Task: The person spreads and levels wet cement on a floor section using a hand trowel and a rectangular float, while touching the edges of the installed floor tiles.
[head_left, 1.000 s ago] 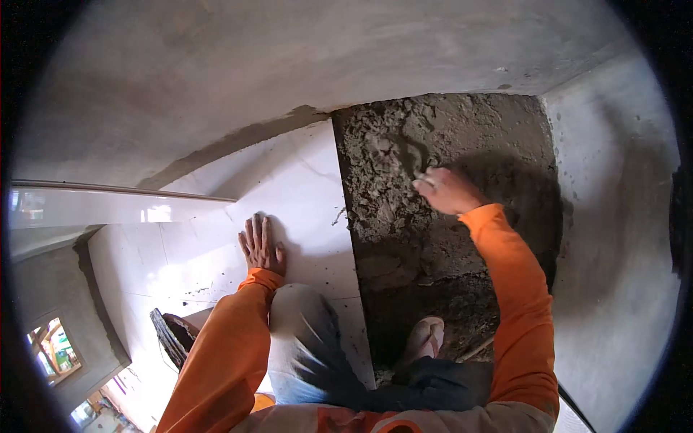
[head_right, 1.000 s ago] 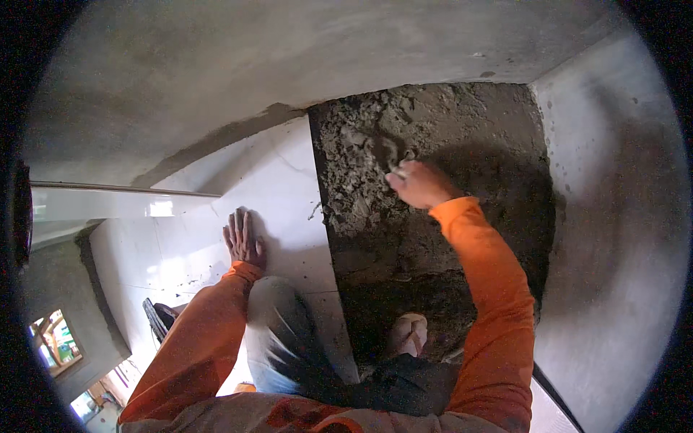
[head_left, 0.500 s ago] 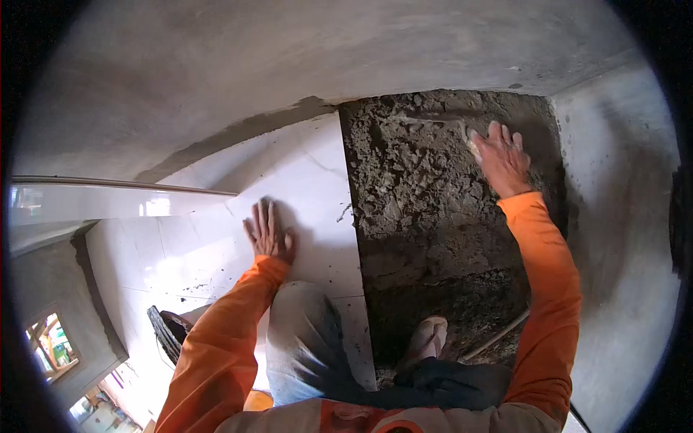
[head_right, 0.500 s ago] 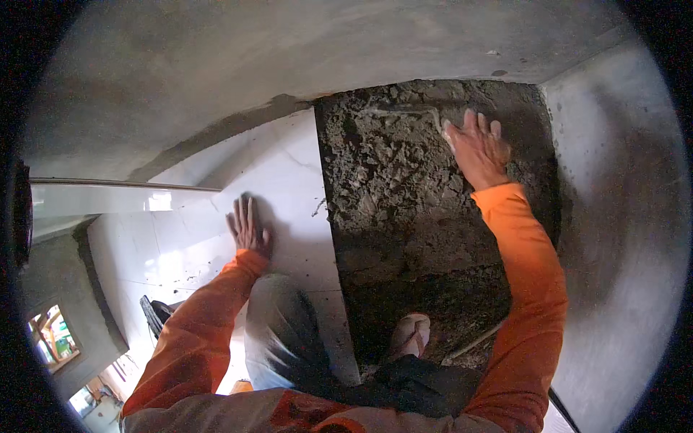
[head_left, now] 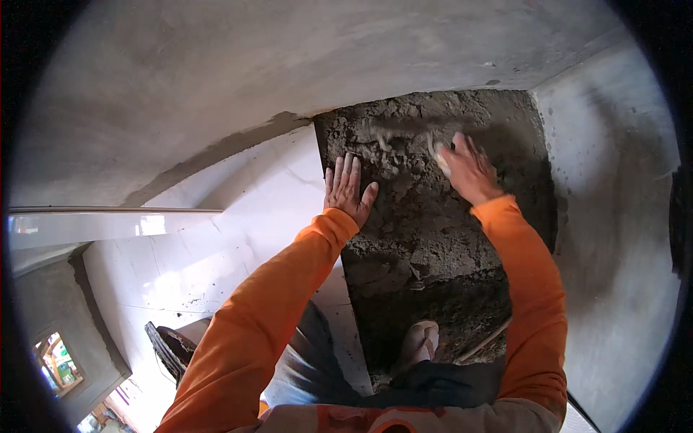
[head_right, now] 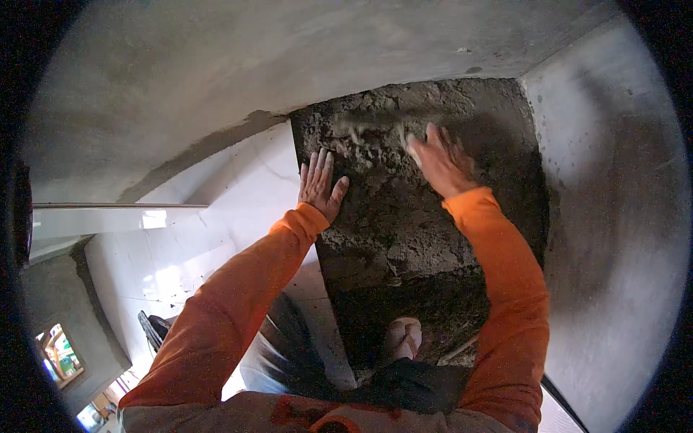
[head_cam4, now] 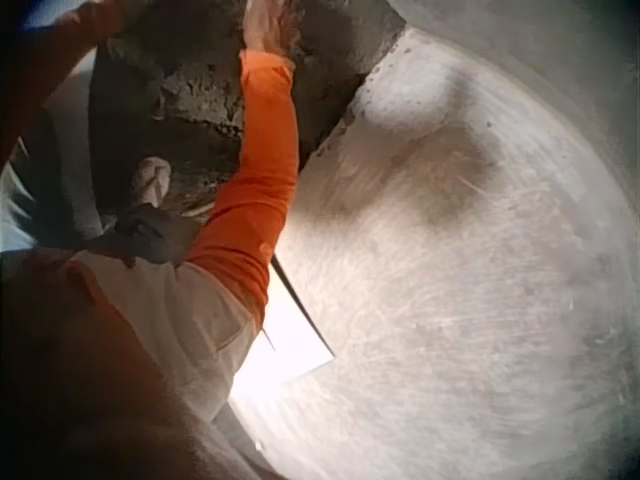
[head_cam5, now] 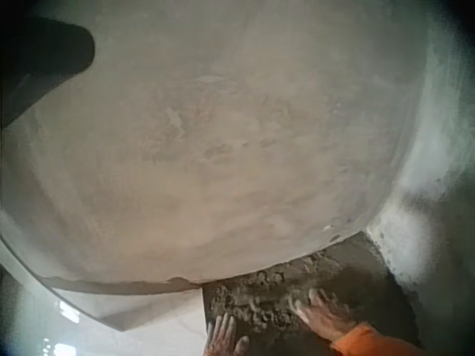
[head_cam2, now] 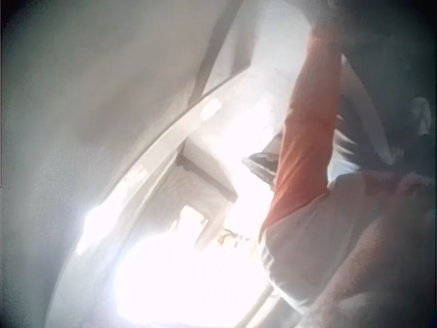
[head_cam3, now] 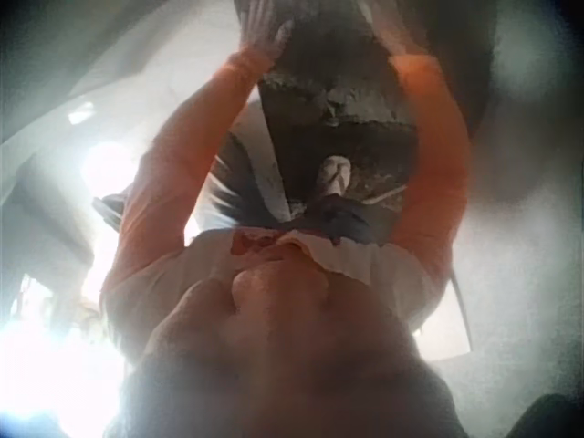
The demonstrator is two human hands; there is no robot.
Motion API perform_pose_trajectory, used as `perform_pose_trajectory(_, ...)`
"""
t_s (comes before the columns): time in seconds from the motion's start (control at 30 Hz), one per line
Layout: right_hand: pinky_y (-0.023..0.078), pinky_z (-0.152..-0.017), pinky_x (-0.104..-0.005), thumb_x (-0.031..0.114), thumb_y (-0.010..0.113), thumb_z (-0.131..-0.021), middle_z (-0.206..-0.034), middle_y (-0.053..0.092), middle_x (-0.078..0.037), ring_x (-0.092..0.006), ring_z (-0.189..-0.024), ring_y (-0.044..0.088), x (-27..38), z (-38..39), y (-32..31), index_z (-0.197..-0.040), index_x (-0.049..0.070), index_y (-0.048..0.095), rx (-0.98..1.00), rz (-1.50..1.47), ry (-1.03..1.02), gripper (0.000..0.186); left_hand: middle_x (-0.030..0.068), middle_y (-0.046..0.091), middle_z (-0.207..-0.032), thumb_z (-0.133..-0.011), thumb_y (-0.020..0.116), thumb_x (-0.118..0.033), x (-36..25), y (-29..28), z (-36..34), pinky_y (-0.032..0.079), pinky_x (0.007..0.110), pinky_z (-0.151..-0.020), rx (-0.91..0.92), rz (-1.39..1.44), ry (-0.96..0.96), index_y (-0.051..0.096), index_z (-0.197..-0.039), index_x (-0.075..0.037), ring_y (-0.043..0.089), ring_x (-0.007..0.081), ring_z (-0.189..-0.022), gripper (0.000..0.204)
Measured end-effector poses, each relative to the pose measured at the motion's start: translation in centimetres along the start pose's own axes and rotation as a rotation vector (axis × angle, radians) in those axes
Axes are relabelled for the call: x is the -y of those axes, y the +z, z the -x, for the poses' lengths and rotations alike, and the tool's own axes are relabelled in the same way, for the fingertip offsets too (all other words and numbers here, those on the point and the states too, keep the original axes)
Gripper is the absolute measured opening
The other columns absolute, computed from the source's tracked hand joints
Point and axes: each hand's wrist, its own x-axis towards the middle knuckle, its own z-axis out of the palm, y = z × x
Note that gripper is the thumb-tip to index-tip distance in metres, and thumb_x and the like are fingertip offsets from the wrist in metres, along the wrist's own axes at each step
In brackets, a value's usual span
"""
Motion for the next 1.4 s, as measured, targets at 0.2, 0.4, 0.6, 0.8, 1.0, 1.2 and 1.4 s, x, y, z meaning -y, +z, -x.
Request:
perform_pose_trajectory(0.2,0.029,-0.1,-0.0556,0.055,0.031,-0.089,-0.146,0.025,-0.016,-0.0393,-0.131,0.028,7.1,-0.2,-0.4,-0.135,0.01,0.03,-0.102,-0.363,0.239,0.064,0.0218,0.043,-0.133,-0.091,0.047,-0.035,1.0,-4.5,2.0,0.027,0.04,-0.106,0.015,0.543,-0.049,0.046,-0.126,0.001,0.034,0.0358,-0.129,0.051)
perform_pose_trajectory(0.4,0.047,-0.082,-0.0455,0.037,0.048,-0.091,-0.132,0.041,-0.025,-0.0401,-0.108,0.052,4.8,6.1,-2.5,-0.126,0.005,0.042,-0.063,-0.143,-0.186,0.049,0.019,0.041,-0.135,-0.087,0.05,-0.024,10.3,-9.5,12.3,0.028,0.042,-0.106,-0.139,0.17,-0.111,0.042,-0.131,-0.003,0.035,0.0365,-0.128,0.05)
perform_pose_trajectory(0.6,0.049,-0.072,-0.0459,0.039,0.051,-0.09,-0.119,0.05,-0.028,-0.0402,-0.097,0.057,8.5,8.0,-4.0,-0.12,0.002,0.048,0.129,-0.152,-0.094,0.048,0.0158,0.024,-0.146,-0.087,0.041,-0.039,13.1,-8.4,20.1,0.007,0.05,-0.111,0.043,-0.338,-0.325,0.029,-0.139,-0.005,0.016,0.0329,-0.137,0.064)
perform_pose_trajectory(0.8,0.041,-0.09,-0.0485,0.044,0.044,-0.091,-0.114,0.053,-0.027,-0.0411,-0.108,0.05,9.4,0.3,-1.9,-0.116,0.0,0.052,0.102,-0.146,-0.074,0.051,0.0139,0.011,-0.151,-0.085,0.045,-0.045,10.2,-8.5,13.6,0.001,0.054,-0.109,0.128,-0.349,-0.233,0.017,-0.142,-0.002,0.005,0.0325,-0.139,0.077)
perform_pose_trajectory(1.0,0.038,-0.097,-0.0435,0.047,0.043,-0.09,-0.12,0.052,-0.026,-0.0378,-0.117,0.046,10.9,-4.9,-1.1,-0.121,-0.007,0.048,-0.013,-0.229,0.005,0.063,0.0131,0.013,-0.15,-0.091,0.034,-0.047,5.3,-4.1,3.6,0.001,0.05,-0.111,-0.045,-0.292,-0.206,0.018,-0.142,-0.002,0.005,0.0288,-0.14,0.071)
perform_pose_trajectory(1.2,0.048,-0.081,-0.0438,0.051,0.037,-0.091,-0.094,0.063,-0.026,-0.0376,-0.088,0.063,15.6,-2.0,-2.8,-0.12,-0.013,0.046,0.17,-0.195,0.074,0.07,0.0211,0.024,-0.145,-0.092,0.033,-0.038,1.1,-0.2,4.4,0.008,0.046,-0.111,-0.166,0.223,-0.087,0.021,-0.14,0.002,0.019,0.0346,-0.136,0.063)
perform_pose_trajectory(1.4,0.049,-0.053,-0.0378,0.054,0.035,-0.092,-0.07,0.059,-0.017,-0.024,-0.055,0.057,13.8,4.9,-2.8,-0.12,-0.011,0.042,0.471,-0.286,0.153,0.071,0.0242,0.044,-0.128,-0.086,0.049,-0.021,-1.2,-5.0,9.6,0.031,0.043,-0.103,-0.117,0.701,-0.14,0.039,-0.129,0.001,0.038,0.0379,-0.124,0.05)
